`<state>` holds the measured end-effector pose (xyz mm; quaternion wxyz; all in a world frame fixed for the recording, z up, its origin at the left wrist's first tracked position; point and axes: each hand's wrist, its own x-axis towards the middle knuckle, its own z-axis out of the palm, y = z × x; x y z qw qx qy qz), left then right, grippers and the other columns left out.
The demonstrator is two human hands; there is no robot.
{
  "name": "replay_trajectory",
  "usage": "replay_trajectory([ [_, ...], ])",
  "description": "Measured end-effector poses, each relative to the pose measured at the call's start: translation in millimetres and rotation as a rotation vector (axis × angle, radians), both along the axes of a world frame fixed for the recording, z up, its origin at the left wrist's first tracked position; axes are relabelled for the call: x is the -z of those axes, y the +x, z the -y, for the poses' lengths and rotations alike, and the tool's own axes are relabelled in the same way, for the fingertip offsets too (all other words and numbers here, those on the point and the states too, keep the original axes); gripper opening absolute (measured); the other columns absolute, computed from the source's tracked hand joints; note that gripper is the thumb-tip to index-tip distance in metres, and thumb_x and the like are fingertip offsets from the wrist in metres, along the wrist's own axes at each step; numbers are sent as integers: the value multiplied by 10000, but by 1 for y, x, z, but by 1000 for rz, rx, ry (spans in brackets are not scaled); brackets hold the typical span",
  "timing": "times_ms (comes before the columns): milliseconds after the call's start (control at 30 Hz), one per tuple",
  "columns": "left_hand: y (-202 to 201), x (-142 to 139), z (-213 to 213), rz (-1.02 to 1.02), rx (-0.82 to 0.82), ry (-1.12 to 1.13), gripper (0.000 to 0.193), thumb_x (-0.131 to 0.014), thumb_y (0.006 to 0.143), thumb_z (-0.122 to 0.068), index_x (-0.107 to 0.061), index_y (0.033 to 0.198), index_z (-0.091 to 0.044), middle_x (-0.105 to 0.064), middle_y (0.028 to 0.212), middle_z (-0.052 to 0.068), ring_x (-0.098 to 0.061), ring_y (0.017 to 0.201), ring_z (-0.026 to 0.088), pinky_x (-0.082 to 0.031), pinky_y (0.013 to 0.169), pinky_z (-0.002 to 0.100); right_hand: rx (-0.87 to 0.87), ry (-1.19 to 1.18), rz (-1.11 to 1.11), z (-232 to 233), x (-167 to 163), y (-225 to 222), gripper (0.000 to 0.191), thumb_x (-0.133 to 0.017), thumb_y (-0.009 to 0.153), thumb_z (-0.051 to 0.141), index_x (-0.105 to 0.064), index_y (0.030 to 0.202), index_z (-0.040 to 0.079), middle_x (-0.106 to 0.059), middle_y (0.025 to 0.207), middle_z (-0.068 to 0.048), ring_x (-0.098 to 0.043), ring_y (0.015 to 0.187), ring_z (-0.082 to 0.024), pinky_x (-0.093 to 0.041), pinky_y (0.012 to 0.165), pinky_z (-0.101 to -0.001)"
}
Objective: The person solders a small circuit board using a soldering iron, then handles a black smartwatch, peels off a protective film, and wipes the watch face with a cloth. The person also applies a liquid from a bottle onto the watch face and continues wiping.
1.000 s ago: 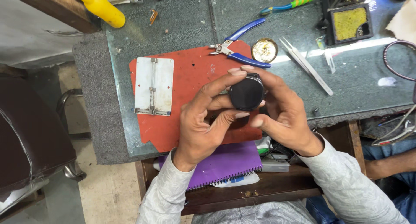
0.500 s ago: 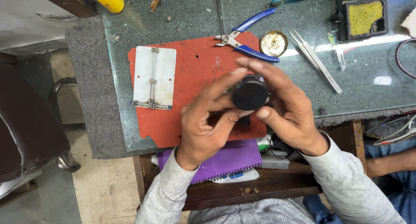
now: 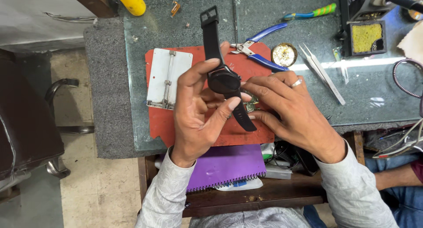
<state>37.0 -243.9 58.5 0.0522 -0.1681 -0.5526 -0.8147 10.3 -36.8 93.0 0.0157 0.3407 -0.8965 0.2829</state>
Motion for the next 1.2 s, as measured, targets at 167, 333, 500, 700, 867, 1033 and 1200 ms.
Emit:
replay_trajectory([
  [167, 6, -2, 5, 30, 45, -28, 625, -629, 1035, 100, -337, 1569, -41, -348, 1674, 186, -727, 1140, 223, -673, 925, 319, 50, -4, 104, 3, -5, 2, 680, -842, 729, 160, -602, 1358, 64, -634, 1141, -73, -535, 1028, -290, -439, 928, -422],
  [333, 14, -5, 9, 39, 81, -31, 615, -599, 1059, 71, -330, 1603, -28, -388, 1698, 177, -731, 1140, 219, -660, 962, 305, 49, -103, 37, 1, -9, 4, 800, -856, 719, 139, -529, 1443, 46, -662, 1233, -82, -560, 1028, -257, -430, 948, -400],
  [500, 17, -5, 12, 34, 93, -28, 616, -589, 1054, 59, -317, 1602, -12, -390, 1690, 177, -711, 1209, 218, -627, 1058, 336, 269, -135, -205, -11, -6, -15, 782, -919, 832, 159, -538, 1509, 66, -636, 1248, -82, -560, 1164, -253, -474, 954, -361],
  [700, 19, -4, 12, 113, 166, 192, 656, -643, 999, 92, -349, 1577, -9, -496, 1442, 83, -581, 1138, 116, -532, 1020, 275, 361, -129, -275, -9, 1, -38, 674, -945, 871, 159, -582, 1425, 36, -645, 1218, -90, -541, 1097, -262, -496, 947, -365],
  [867, 12, 8, 20, 290, 133, 370, 541, -621, 1028, -57, -420, 1516, 59, -509, 1071, 33, -487, 889, 48, -429, 813, 191, 286, -281, -277, 11, 7, 4, 424, -822, 992, 64, -577, 1338, 53, -613, 1282, -115, -595, 1113, -238, -507, 928, -327],
  [1033, 5, 21, 15, 411, 445, 786, 511, -449, 1185, -369, -464, 1451, 68, -529, 903, 36, -348, 531, 35, -311, 539, 214, 146, -339, -311, 23, 28, 28, 404, -815, 924, 78, -606, 1267, 30, -592, 1234, -151, -610, 1123, -274, -515, 960, -367],
  [1200, 4, 23, 5, 487, 324, 678, 690, -333, 1136, -533, -476, 1443, 67, -596, 1093, 82, -556, 899, 116, -478, 827, 271, 75, -466, -231, 19, 34, 28, 452, -832, 849, 199, -592, 1187, 20, -625, 1172, -128, -634, 1081, -271, -528, 899, -354],
])
